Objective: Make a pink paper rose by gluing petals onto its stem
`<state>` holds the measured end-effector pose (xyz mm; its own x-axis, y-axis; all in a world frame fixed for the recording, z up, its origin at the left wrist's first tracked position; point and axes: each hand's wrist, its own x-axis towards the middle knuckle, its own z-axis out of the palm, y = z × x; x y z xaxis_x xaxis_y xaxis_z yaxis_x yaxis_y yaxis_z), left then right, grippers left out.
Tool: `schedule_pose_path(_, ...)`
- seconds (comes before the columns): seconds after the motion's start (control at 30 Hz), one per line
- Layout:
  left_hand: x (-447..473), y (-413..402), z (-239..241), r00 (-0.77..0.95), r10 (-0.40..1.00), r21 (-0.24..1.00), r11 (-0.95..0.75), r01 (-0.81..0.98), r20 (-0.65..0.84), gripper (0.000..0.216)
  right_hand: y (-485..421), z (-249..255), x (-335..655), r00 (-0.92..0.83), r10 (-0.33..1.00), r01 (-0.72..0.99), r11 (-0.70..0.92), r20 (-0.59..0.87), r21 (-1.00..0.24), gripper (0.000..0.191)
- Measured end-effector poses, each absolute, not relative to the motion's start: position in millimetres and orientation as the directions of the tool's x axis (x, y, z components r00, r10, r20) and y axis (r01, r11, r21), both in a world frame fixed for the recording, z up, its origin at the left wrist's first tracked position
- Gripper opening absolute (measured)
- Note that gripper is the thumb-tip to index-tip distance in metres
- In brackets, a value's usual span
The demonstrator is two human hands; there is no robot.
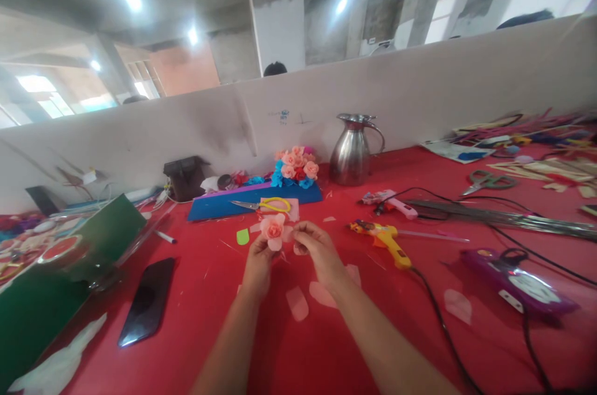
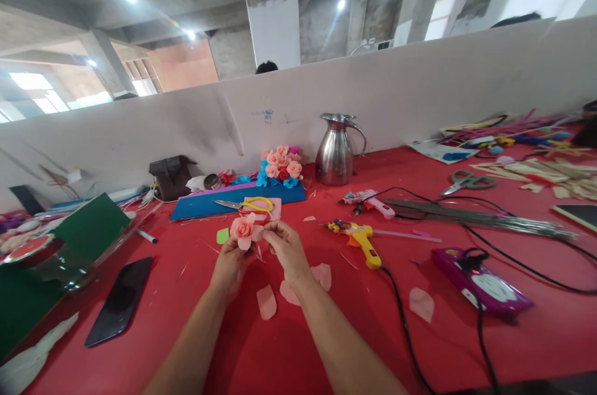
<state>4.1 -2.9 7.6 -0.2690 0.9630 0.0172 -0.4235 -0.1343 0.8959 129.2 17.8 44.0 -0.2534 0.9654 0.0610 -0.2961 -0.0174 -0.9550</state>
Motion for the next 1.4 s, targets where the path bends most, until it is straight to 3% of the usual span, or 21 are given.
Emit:
schedule_pose_path(0.13,3,-3,7,-0.304,0.952,0.916,-0.152,-0.372,0.035,0.022,17,45,129,-0.136,0.986,-0.24,0.062,0.097,-0.969,0.008)
schedule_pose_path(0.23,4,-4,10,-0.293,0.952,0.928,-0.187,-0.321,0.091,0.029,15,47,130,0.0,0.964,-0.111,0.266,0.267,-0.958,0.007)
schedule_pose_path(0.33,5,-5,14,-0.266,0.956,0.931,-0.202,-0.304,0.121,0.032,13,48,130,0.016,0.894,0.018,0.448,0.448,-0.894,0.004)
schedule_pose_path(0.4,6,-5,14,-0.25,0.958,0.925,-0.215,-0.312,0.138,0.032,12,47,130,0.007,0.873,0.072,0.485,0.487,-0.871,0.006)
schedule_pose_path(0.93,7,-9,19,-0.243,0.956,0.95,-0.219,-0.223,0.164,0.032,14,45,129,0.026,0.893,0.11,0.443,0.449,-0.889,0.004)
schedule_pose_path(1.2,7,-8,16,-0.226,0.969,0.934,-0.172,-0.312,0.103,0.033,15,41,129,-0.001,0.928,0.056,0.373,0.374,-0.926,0.007)
schedule_pose_path(1.4,7,-7,17,-0.224,0.971,0.939,-0.152,-0.308,0.084,0.033,15,43,130,-0.011,0.918,0.069,0.396,0.396,-0.916,0.007)
